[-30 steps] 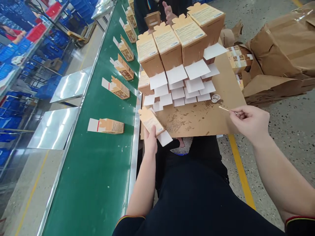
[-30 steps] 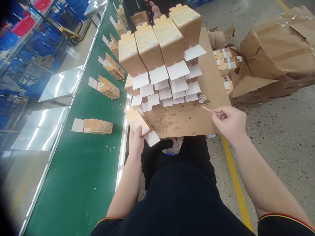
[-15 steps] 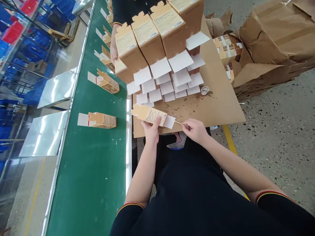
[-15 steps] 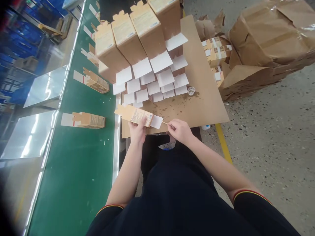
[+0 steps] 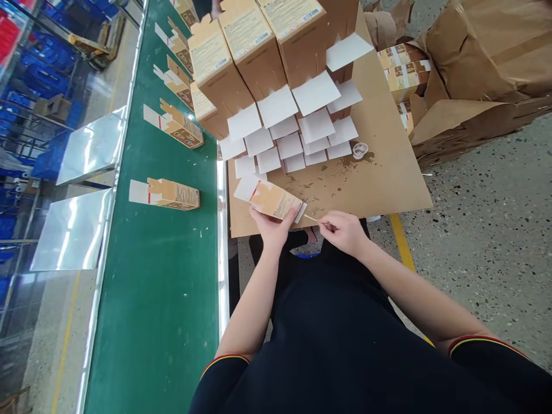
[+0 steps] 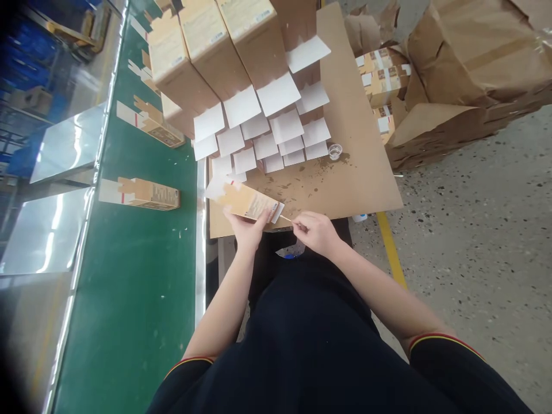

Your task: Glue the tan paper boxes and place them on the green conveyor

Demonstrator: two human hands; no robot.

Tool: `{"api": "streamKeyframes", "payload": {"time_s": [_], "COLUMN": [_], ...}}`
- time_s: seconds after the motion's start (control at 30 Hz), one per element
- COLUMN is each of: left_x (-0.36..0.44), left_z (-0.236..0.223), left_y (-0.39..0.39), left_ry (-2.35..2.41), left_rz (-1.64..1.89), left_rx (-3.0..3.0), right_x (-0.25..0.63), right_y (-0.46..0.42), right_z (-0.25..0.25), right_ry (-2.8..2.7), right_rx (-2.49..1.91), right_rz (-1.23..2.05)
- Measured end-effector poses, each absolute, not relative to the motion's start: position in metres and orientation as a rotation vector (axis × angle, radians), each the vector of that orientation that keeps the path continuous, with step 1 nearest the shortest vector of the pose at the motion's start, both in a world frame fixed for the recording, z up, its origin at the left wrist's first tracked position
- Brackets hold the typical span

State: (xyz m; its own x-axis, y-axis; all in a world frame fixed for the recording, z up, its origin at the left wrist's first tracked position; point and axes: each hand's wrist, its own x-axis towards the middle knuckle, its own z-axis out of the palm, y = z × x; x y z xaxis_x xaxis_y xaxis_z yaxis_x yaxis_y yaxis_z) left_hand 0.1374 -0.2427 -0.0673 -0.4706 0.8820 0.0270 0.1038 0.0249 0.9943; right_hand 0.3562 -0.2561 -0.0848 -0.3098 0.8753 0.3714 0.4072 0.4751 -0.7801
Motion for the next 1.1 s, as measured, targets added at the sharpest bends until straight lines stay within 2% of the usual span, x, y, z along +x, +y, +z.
{"api": "streamKeyframes", "payload": {"time_s": [0.3, 0.57, 0.67, 0.83, 0.97, 1.1], "left_x": [0.145, 0.141, 0.093, -0.043, -0.103, -0.107], "left_z": [-0.083, -0.087, -0.078, -0.053, -0.053, -0.07], "left_y": [-0.255, -0.257, -0.268, -0.293, -0.302, -0.301], "left_ry": [1.895, 1.854, 1.928, 2.168, 2.288, 2.367], "left_rz": [1.305, 1.361, 1.559, 1.893, 1.851, 1.695], "left_rx": [1.307, 1.266, 1.115, 0.944, 0.758, 0.677], "right_x": [0.396, 0.382, 0.388, 0.402, 0.397, 0.391], "right_y": [-0.289, -0.294, -0.294, -0.286, -0.274, -0.267], "right_z": [-0.076, -0.072, -0.069, -0.069, -0.066, -0.063], "right_ry": [-1.672, -1.637, -1.601, -1.59, -1.614, -1.631], "right_rx": [-1.295, -1.204, -1.201, -1.225, -1.166, -1.113], "right_rz": [0.686, 0.793, 0.774, 0.788, 0.808, 0.796]}}
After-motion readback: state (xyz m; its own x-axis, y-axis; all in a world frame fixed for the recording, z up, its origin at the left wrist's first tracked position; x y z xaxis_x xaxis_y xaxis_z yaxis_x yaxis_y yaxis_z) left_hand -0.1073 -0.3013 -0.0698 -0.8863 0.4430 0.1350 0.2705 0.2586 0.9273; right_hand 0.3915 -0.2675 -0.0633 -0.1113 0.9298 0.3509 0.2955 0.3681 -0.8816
